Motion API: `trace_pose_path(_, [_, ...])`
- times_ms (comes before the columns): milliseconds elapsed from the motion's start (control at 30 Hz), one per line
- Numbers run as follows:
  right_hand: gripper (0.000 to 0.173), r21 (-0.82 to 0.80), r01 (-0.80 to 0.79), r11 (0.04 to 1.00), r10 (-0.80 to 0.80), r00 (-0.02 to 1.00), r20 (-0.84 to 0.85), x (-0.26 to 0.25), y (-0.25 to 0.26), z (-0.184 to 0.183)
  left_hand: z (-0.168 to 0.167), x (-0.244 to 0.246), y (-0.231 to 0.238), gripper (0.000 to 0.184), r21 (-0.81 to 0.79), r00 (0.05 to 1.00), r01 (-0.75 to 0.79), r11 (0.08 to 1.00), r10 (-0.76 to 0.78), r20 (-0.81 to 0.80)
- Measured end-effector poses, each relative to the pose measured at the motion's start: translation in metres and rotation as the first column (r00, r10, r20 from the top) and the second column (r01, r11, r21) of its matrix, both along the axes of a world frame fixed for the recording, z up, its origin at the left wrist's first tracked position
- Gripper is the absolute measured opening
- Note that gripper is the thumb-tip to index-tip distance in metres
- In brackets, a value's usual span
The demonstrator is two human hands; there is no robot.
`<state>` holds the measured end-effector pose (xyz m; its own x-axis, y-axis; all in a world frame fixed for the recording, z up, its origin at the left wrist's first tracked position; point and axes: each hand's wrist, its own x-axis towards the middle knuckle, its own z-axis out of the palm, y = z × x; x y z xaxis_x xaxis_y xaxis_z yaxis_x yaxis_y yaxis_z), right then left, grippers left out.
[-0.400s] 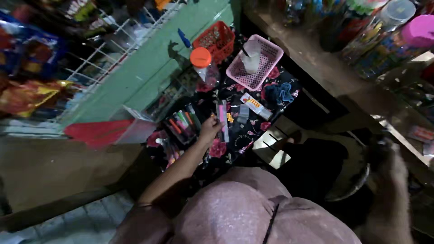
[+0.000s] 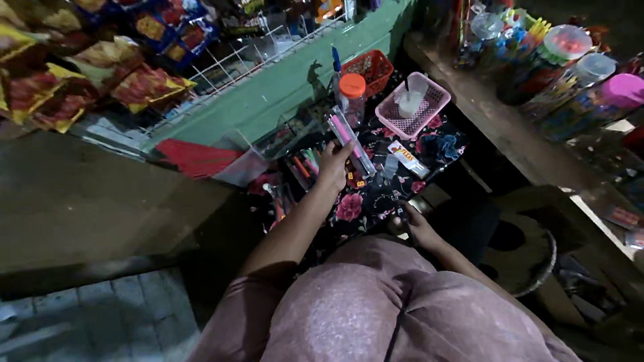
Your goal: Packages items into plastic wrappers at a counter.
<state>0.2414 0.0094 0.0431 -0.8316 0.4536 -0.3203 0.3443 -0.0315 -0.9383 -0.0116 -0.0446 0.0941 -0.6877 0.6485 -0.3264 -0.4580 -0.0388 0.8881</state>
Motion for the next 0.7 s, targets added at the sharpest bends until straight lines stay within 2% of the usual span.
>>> trace_pose_path(100, [0.071,0.040,-0.038,0.998,0.037,0.999,0.014,-0.007,-0.007,-0.001,0.002,-0.002,-0.005,0.037,-0.005,1.000,-0.012,1.000,0.012,-0.012])
trace_pose_path(300, [0.072,0.063,-0.087,0.994,0.085,0.996,0.028,-0.018,-0.010,0.006,-0.005,-0.003,-0.005,0.036,-0.001,0.998,0.011,1.000,-0.011,-0.070])
trace_pose_path(533, [0.062,0.063,-0.064,0.996,0.060,0.996,0.062,-0.035,-0.013,0.018,-0.009,-0.003,-0.003,0.032,0.023,0.995,0.046,0.999,-0.044,-0.092])
trace_pose_path(700, [0.068,0.050,-0.040,0.998,0.039,0.999,0.026,-0.039,-0.012,0.008,-0.013,-0.007,-0.002,0.031,0.032,0.993,0.063,0.997,-0.059,-0.106])
